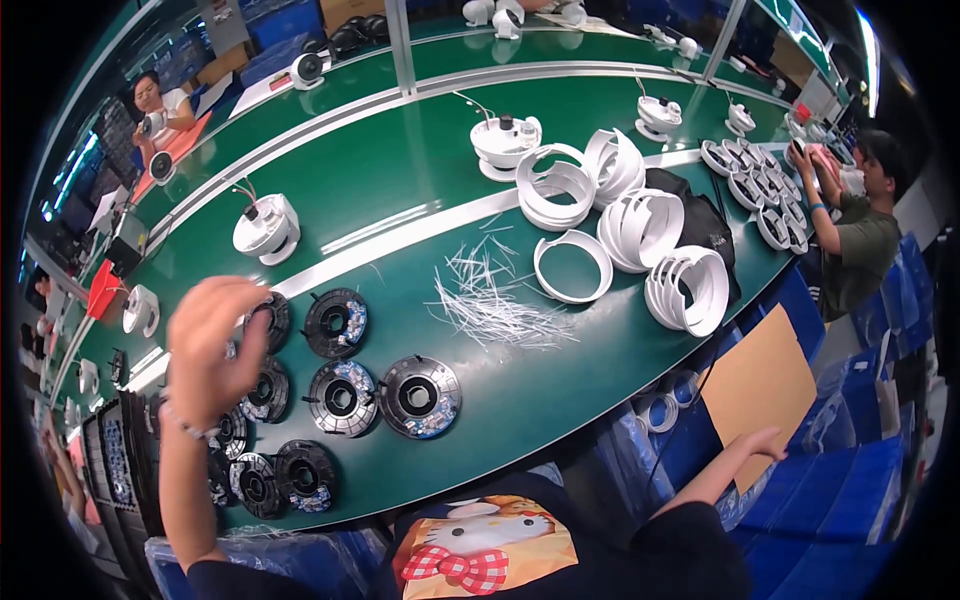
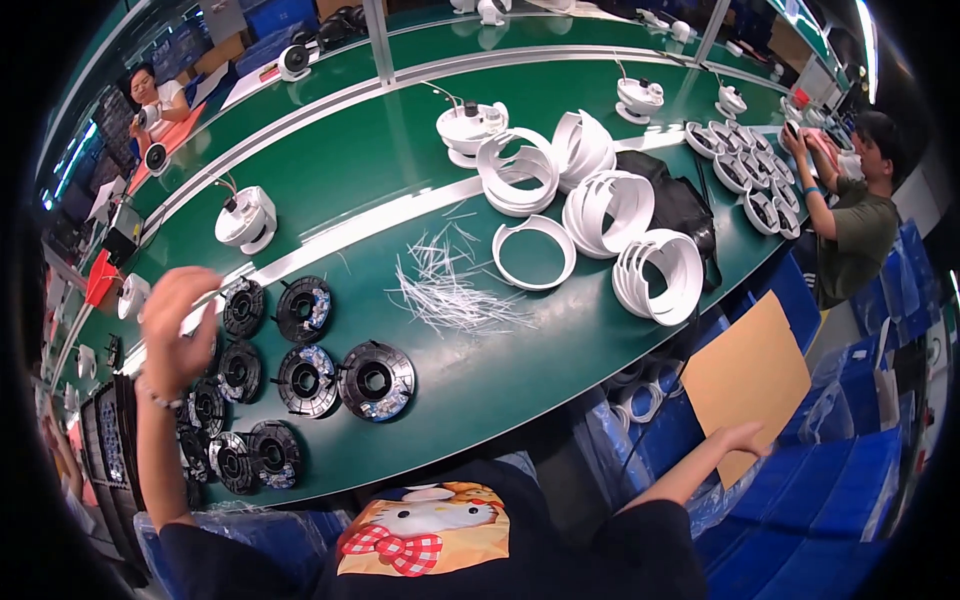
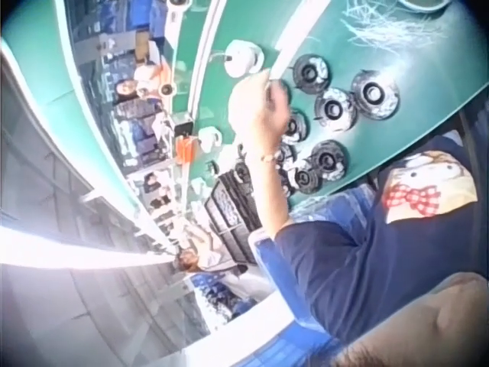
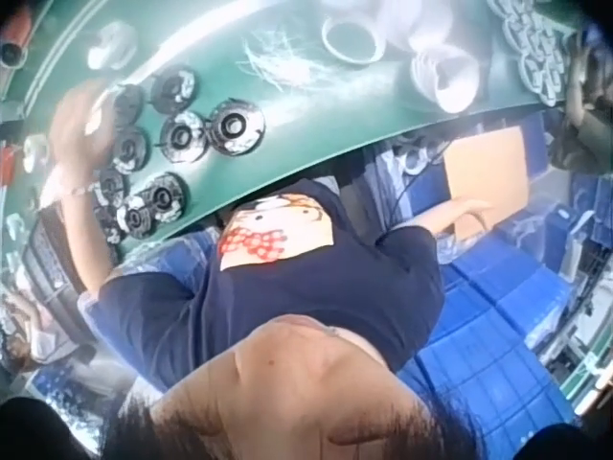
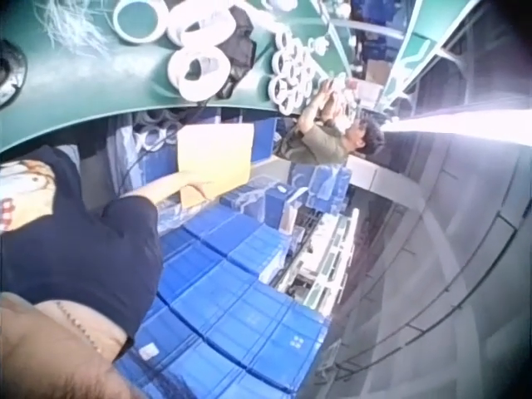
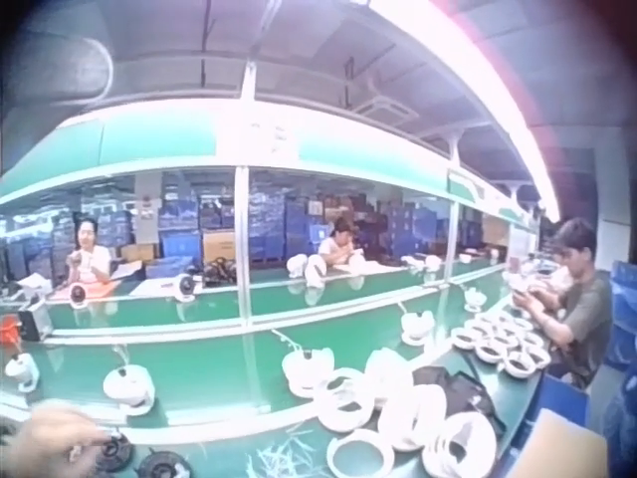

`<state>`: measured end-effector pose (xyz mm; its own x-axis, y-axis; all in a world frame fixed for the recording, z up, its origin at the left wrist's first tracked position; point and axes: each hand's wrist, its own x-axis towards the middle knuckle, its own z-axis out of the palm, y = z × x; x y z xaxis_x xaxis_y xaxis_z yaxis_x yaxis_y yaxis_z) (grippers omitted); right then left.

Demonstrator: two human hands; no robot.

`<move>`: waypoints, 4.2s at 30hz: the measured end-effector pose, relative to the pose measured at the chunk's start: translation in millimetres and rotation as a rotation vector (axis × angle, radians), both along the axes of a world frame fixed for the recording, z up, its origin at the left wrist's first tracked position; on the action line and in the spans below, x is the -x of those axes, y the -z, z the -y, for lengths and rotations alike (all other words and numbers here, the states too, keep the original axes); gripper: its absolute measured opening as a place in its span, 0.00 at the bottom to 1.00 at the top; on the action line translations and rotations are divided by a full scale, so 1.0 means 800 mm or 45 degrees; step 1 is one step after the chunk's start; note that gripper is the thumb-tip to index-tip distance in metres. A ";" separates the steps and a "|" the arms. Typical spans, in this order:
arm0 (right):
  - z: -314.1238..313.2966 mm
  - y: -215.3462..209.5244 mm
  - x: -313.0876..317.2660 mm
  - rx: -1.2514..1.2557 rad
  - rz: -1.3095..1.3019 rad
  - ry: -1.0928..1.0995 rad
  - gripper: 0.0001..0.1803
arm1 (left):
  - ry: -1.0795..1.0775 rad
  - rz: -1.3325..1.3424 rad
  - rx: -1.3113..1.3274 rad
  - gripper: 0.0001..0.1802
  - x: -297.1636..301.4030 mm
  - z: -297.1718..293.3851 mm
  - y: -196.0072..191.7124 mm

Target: Assembling plastic housings and internal components of lighting fixtures on a factory line.

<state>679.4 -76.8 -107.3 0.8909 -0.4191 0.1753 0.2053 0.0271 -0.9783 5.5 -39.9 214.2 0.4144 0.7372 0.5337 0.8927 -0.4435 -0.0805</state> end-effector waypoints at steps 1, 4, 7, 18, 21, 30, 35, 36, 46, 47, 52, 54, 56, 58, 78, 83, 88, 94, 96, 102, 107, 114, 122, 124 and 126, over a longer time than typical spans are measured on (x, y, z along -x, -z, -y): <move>-0.006 -0.065 0.045 -0.255 0.434 -0.471 0.17 | 0.103 0.051 0.022 0.07 -0.003 -0.019 0.020; -0.074 -0.181 0.239 -0.208 0.999 -1.220 0.13 | 0.149 -0.184 0.472 0.05 -0.032 -0.040 0.075; -0.139 -0.208 0.390 0.783 1.709 -1.656 0.21 | 0.123 -0.305 0.755 0.12 -0.054 -0.040 0.152; -0.194 -0.160 0.433 0.972 1.743 -1.868 0.07 | 0.084 0.257 0.854 0.23 -0.043 -0.044 0.205; -0.154 -0.205 0.452 0.804 1.725 -1.925 0.07 | 0.197 0.526 0.855 0.13 -0.044 -0.065 0.189; -0.032 -0.216 0.472 0.781 1.514 -2.165 0.09 | 0.204 2.065 0.889 0.12 -0.084 -0.081 0.148; -0.013 -0.180 0.510 0.918 1.588 -2.416 0.09 | 0.235 2.487 0.823 0.16 -0.076 -0.026 0.205; -0.015 -0.177 0.514 0.982 1.615 -2.452 0.10 | 0.227 2.532 0.837 0.16 -0.070 -0.019 0.216; -0.026 -0.201 0.514 1.865 1.053 -2.067 0.62 | 0.210 2.672 0.667 0.16 -0.054 0.012 0.233; -0.025 -0.196 0.512 1.873 1.055 -2.063 0.62 | 0.222 2.665 0.676 0.16 -0.055 0.012 0.232; -0.033 -0.194 0.515 1.361 1.059 -2.126 0.58 | 0.216 2.695 0.726 0.16 -0.048 0.012 0.242; -0.039 -0.207 0.524 0.934 0.859 -2.348 0.58 | 0.198 2.694 0.700 0.16 -0.049 0.015 0.246; -0.053 -0.217 0.551 0.296 0.450 -2.730 0.59 | 0.236 2.647 0.688 0.16 -0.052 0.017 0.245; -0.059 -0.221 0.581 0.351 0.699 -2.850 0.61 | 0.253 2.585 0.702 0.17 -0.056 0.019 0.242; -0.068 -0.229 0.600 0.512 1.130 -3.057 0.64 | 0.886 3.290 1.264 0.28 -0.048 0.027 0.249; -0.062 -0.229 0.610 0.551 1.315 -2.930 0.60 | 0.666 3.162 1.224 0.31 -0.050 0.025 0.225; -0.071 -0.222 0.611 0.491 1.632 -2.886 0.55 | 0.608 3.266 1.197 0.30 -0.056 0.023 0.227; -0.080 -0.225 0.610 0.400 1.523 -3.014 0.59 | 0.956 3.252 1.239 0.40 -0.048 0.028 0.241; -0.082 -0.232 0.616 0.573 1.480 -3.053 0.60 | 0.973 3.241 1.238 0.45 -0.042 0.029 0.244; -0.089 -0.232 0.621 0.605 1.564 -3.060 0.62 | 0.822 3.045 1.066 0.40 -0.041 0.035 0.263; -0.062 -0.207 0.634 0.602 1.464 -2.725 0.62 | 0.752 3.216 1.060 0.35 -0.050 0.035 0.257; -0.053 -0.192 0.615 0.351 1.102 -2.736 0.61 | 0.357 3.255 0.758 0.28 -0.069 0.021 0.202; 0.008 -0.173 0.541 -0.356 1.184 -2.974 0.08 | 0.040 3.015 0.645 0.18 0.060 -0.142 0.148; 0.033 -0.135 0.523 -0.304 1.181 -3.043 0.15 | -0.100 2.888 0.656 0.18 0.079 -0.195 0.158; 0.043 -0.089 0.505 -0.286 1.227 -3.094 0.18 | -0.137 2.978 0.575 0.17 0.135 -0.243 0.203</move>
<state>275.3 -111.4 -35.9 -0.5511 0.4954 0.6715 -0.1568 0.7289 -0.6665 -102.2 154.5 51.5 -0.4292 0.8633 -0.2654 -0.6666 -0.1045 0.7380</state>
